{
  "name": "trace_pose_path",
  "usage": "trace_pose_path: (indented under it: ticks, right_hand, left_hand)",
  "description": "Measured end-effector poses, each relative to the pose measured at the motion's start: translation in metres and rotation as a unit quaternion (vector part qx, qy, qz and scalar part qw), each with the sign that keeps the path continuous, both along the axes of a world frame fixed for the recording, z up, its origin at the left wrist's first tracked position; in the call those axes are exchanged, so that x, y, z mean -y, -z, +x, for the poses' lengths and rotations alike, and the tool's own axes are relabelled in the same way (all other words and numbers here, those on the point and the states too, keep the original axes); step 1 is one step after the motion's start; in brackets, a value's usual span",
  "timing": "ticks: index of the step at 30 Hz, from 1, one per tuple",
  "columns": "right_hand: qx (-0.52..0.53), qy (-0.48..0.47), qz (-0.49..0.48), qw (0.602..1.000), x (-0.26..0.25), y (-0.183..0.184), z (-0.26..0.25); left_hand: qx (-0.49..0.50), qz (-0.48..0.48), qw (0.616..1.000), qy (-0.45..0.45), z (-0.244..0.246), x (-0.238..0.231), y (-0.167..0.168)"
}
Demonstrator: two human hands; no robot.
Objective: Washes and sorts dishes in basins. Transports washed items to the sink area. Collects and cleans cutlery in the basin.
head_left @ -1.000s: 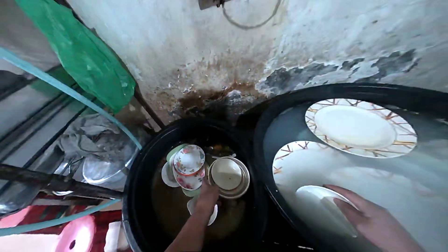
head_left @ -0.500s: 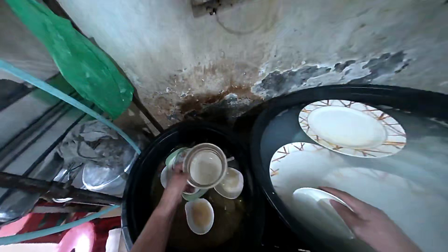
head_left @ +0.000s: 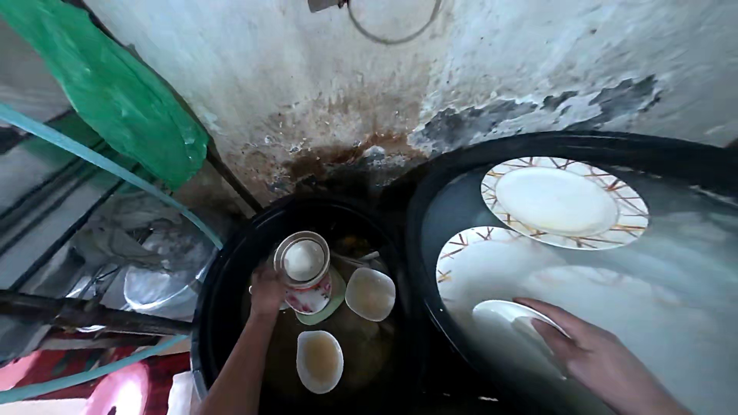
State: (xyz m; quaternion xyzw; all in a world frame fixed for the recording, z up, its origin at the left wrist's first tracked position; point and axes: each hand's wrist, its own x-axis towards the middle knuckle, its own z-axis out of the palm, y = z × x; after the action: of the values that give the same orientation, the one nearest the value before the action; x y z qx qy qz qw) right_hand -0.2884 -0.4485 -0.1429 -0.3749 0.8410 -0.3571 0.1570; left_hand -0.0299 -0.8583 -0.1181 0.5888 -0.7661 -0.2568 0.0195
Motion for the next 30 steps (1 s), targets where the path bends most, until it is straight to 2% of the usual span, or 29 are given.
trace_pose_path:
  ticks: [2, 3, 5, 7, 11, 13, 17, 19, 21, 23, 26, 28, 30]
  right_hand:
    - [-0.001, 0.003, 0.001, 1.000, 0.001, -0.001, 0.000]
    - [-0.007, 0.004, -0.002, 1.000, 0.001, 0.002, -0.001]
    - [-0.017, 0.005, -0.007, 1.000, 0.002, 0.006, -0.001]
    - [-0.027, 0.008, -0.019, 0.999, 0.003, 0.008, 0.000]
    - [-0.030, 0.010, -0.021, 0.999, 0.001, 0.006, 0.001]
    - [-0.028, 0.003, -0.017, 0.999, 0.001, 0.006, 0.000]
    - [-0.032, -0.006, -0.021, 0.999, 0.001, 0.008, 0.000]
    - [-0.037, -0.005, -0.021, 0.999, 0.000, 0.007, 0.001]
    - [-0.039, -0.005, -0.031, 0.999, -0.001, 0.008, 0.001]
    - [-0.047, -0.008, -0.037, 0.998, -0.002, 0.010, 0.000]
    - [-0.056, -0.019, -0.042, 0.997, -0.001, 0.013, 0.000]
    - [-0.043, -0.026, -0.031, 0.998, 0.001, 0.009, 0.002]
    - [-0.033, -0.032, -0.009, 0.999, 0.001, 0.005, 0.003]
  left_hand:
    - [0.026, -0.102, 0.992, 0.075, -0.009, -0.028, -0.005]
    - [0.036, -0.102, 0.986, 0.126, -0.017, -0.048, -0.005]
    - [0.094, -0.049, 0.962, 0.253, -0.038, -0.091, 0.002]
    - [0.109, 0.045, 0.941, 0.316, -0.054, -0.111, 0.023]
    - [0.093, 0.094, 0.961, 0.245, -0.086, -0.107, 0.045]
    - [0.089, 0.122, 0.968, 0.202, -0.092, -0.102, 0.047]
    - [0.017, 0.152, 0.977, 0.149, -0.096, -0.102, 0.036]
    - [0.028, 0.107, 0.976, 0.188, -0.100, -0.110, 0.012]
    - [0.020, -0.032, 0.960, 0.277, -0.088, -0.111, -0.010]
    - [-0.047, -0.160, 0.940, 0.299, -0.069, -0.091, -0.023]
    - [-0.114, -0.190, 0.958, 0.185, -0.043, -0.042, -0.039]
    - [-0.161, -0.171, 0.970, 0.067, -0.033, -0.015, -0.034]
    - [-0.165, -0.127, 0.978, -0.020, -0.027, 0.000, -0.022]
